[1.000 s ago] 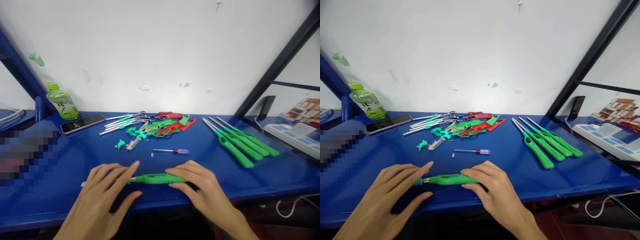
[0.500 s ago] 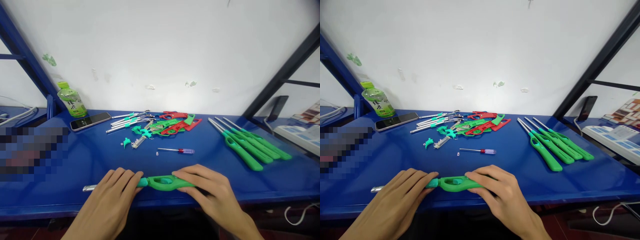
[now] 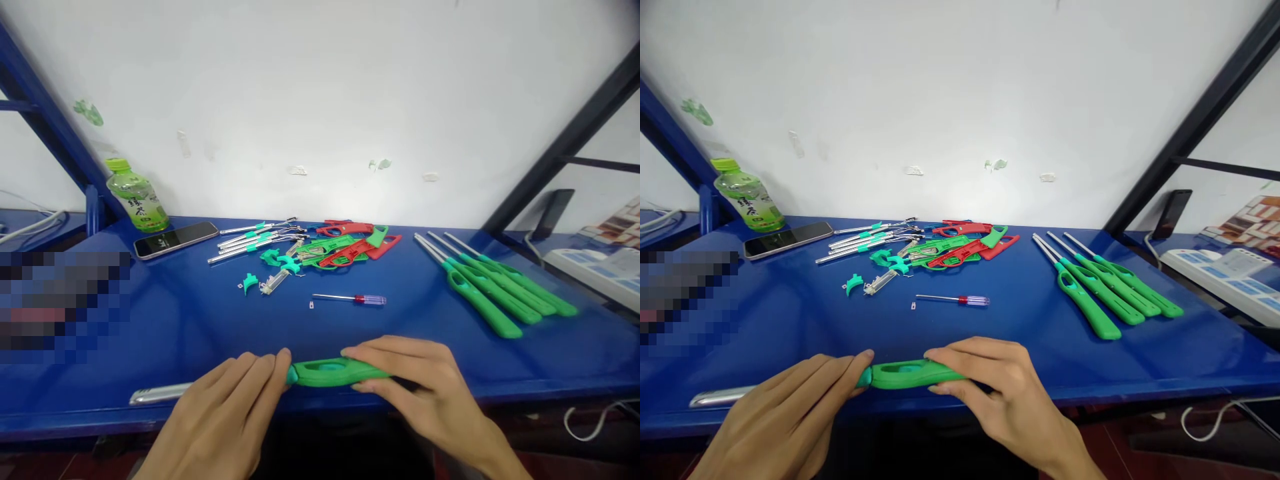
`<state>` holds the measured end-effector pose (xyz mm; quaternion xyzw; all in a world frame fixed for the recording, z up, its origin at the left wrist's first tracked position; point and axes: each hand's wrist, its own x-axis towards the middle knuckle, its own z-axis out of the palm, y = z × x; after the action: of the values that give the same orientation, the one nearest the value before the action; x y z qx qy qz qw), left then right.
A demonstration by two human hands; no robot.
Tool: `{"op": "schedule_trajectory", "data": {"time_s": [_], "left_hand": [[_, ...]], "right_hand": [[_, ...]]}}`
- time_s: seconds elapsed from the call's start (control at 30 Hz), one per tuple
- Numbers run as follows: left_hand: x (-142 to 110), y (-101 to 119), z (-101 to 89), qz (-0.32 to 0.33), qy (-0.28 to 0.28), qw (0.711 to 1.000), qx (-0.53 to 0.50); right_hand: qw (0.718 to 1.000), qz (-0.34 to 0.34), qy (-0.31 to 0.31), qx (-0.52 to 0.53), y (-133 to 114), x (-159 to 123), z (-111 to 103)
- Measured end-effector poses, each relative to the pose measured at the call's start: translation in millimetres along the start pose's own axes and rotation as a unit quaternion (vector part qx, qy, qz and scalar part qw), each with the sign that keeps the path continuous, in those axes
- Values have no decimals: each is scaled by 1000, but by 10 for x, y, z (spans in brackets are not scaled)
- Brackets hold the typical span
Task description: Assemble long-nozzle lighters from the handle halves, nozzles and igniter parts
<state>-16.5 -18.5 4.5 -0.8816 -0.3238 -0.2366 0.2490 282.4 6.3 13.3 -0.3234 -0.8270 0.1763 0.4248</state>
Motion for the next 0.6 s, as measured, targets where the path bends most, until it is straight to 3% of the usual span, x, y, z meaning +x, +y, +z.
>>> {"op": "schedule_trajectory", "data": {"time_s": [0.13, 0.33, 0.5, 0.6], "left_hand": [[66, 68, -111, -13, 19, 1000, 15], [161, 65, -183, -27, 37, 999, 11], [103, 61, -81, -13, 8, 1000, -2], [69, 65, 40, -44, -3, 999, -24]], "right_hand": [[1000, 2, -7, 23, -9, 7, -26], [998, -60, 9, -7, 11, -15, -13], [997, -73, 13, -27, 44, -30, 7], [997, -54, 16, -47, 44, -15, 38]]}}
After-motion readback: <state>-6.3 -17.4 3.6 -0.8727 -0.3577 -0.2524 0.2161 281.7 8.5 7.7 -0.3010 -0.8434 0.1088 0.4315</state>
